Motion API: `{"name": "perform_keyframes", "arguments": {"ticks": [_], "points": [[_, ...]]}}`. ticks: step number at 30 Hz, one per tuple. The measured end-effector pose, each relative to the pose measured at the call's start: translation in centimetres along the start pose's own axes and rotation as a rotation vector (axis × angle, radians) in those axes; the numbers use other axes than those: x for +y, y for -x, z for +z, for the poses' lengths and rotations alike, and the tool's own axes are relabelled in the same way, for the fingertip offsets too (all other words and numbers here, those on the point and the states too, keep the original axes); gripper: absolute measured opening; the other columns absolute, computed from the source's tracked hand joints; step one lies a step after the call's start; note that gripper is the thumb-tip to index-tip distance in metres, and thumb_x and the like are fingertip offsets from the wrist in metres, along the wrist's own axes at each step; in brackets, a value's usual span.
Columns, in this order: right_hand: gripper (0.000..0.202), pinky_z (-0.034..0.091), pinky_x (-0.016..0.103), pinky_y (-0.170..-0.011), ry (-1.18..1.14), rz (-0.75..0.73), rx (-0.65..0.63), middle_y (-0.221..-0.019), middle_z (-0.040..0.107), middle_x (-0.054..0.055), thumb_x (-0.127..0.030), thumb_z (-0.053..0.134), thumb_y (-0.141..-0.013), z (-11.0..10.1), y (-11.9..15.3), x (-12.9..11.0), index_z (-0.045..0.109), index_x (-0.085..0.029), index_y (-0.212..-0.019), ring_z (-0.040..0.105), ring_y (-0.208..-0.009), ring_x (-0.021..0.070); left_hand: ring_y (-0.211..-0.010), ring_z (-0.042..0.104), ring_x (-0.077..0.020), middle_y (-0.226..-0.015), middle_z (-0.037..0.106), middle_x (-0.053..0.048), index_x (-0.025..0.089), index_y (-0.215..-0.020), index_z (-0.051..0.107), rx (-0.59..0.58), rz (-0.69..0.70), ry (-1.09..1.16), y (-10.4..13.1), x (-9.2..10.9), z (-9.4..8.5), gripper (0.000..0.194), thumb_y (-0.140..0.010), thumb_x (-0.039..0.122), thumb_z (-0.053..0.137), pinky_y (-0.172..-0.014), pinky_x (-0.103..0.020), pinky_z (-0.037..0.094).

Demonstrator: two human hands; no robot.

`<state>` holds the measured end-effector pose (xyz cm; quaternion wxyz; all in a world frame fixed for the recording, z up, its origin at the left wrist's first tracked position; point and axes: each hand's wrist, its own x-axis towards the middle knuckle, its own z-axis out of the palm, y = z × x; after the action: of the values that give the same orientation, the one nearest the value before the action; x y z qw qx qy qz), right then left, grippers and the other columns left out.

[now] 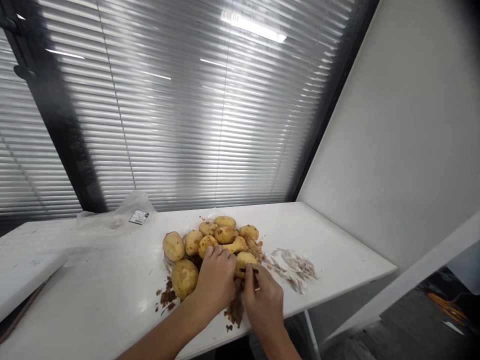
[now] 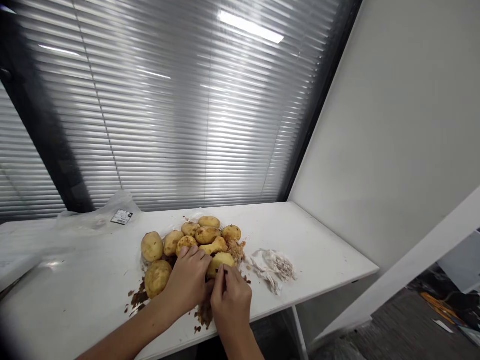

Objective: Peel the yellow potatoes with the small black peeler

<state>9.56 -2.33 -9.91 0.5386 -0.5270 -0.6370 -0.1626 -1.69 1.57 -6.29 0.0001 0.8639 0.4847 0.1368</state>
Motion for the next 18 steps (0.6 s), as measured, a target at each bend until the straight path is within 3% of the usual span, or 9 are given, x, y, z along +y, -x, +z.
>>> {"name": "perform_keyframes", "arguments": {"ticks": [5,11,18], "points": [[0.03,0.048,0.024,-0.052,-0.104,-0.028,-0.019,-0.061,0.065,0.003,-0.017,0.039,-0.098,0.27,0.76,-0.87,0.06,-0.018,-0.077,0.064,-0.054,0.0154,-0.099,0.051,-0.0299,-0.095,0.063,-0.012,0.013,-0.088,0.064,-0.016,0.03,-0.033,0.03,-0.2,-0.04,0.018,-0.084,0.018,0.047,-0.087,-0.046,0.034],[0.028,0.049,0.026,-0.053,-0.063,0.02,0.02,-0.064,0.067,0.005,-0.02,0.041,-0.098,-0.01,0.58,-0.03,0.062,-0.018,-0.079,0.063,-0.054,0.0166,-0.101,0.051,-0.031,-0.096,0.063,-0.011,0.014,-0.089,0.064,-0.004,0.005,-0.004,0.06,0.0,-0.06,0.019,-0.083,0.03,0.056,-0.088,-0.046,0.034],[0.031,0.048,0.023,-0.053,-0.174,0.035,-0.03,-0.064,0.067,0.003,-0.021,0.041,-0.098,-0.33,0.84,-0.33,0.064,-0.018,-0.078,0.063,-0.054,0.0142,-0.098,0.051,-0.0295,-0.094,0.063,-0.01,0.014,-0.088,0.064,-0.01,0.007,-0.014,0.14,-0.14,0.16,0.014,-0.081,0.019,0.053,-0.086,-0.045,0.034]]}}
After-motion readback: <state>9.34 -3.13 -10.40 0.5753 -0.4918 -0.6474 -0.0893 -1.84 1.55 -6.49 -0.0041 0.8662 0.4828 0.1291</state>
